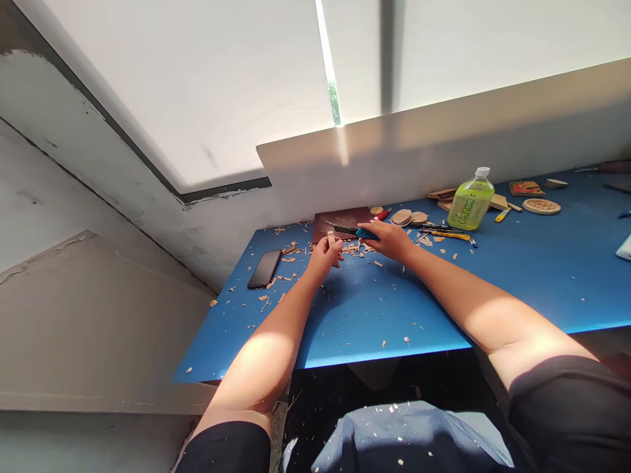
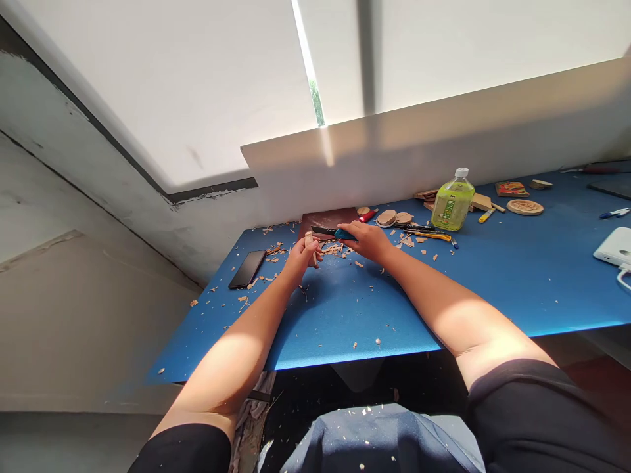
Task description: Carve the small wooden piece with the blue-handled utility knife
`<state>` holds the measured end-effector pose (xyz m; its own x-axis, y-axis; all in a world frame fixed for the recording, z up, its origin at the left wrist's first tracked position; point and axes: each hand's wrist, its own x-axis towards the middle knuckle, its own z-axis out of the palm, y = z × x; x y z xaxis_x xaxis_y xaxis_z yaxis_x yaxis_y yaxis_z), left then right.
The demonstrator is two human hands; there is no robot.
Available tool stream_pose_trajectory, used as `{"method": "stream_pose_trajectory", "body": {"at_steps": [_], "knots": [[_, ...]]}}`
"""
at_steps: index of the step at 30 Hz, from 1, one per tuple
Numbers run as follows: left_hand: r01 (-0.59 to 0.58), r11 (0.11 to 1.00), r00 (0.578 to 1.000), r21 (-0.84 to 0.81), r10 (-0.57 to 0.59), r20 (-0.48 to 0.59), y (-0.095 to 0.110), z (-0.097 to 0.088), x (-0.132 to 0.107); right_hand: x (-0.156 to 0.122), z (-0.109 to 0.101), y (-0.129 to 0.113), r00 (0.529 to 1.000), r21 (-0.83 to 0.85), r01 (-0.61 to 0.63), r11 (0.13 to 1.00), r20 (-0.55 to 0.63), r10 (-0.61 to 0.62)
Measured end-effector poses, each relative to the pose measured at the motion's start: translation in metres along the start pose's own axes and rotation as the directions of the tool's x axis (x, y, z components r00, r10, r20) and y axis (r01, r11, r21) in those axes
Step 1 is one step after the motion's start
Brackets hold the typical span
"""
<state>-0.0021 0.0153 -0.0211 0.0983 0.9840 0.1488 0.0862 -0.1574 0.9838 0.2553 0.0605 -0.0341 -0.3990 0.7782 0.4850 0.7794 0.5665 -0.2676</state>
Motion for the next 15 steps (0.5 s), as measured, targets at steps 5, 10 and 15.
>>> {"method": "stream_pose_trajectory", "body": {"at_steps": [5, 10, 15], "knots": [[0.027, 0.998, 1.000, 0.064, -0.028, 0.010, -0.005, -0.003, 0.004, -0.001, -0.001, -0.003, 1.000, 0.012, 0.018, 1.000, -0.006, -0.018], [0.010, 0.993, 0.999, 0.114, -0.016, 0.046, -0.008, -0.006, 0.005, 0.003, -0.005, -0.014, 0.997, 0.296, 0.054, 0.954, -0.063, -0.037], [-0.018, 0.989, 0.997, 0.144, 0.007, 0.074, -0.012, -0.007, 0.006, 0.007, -0.003, -0.029, 0.995, 0.623, -0.084, 0.777, 0.093, 0.034]]}}
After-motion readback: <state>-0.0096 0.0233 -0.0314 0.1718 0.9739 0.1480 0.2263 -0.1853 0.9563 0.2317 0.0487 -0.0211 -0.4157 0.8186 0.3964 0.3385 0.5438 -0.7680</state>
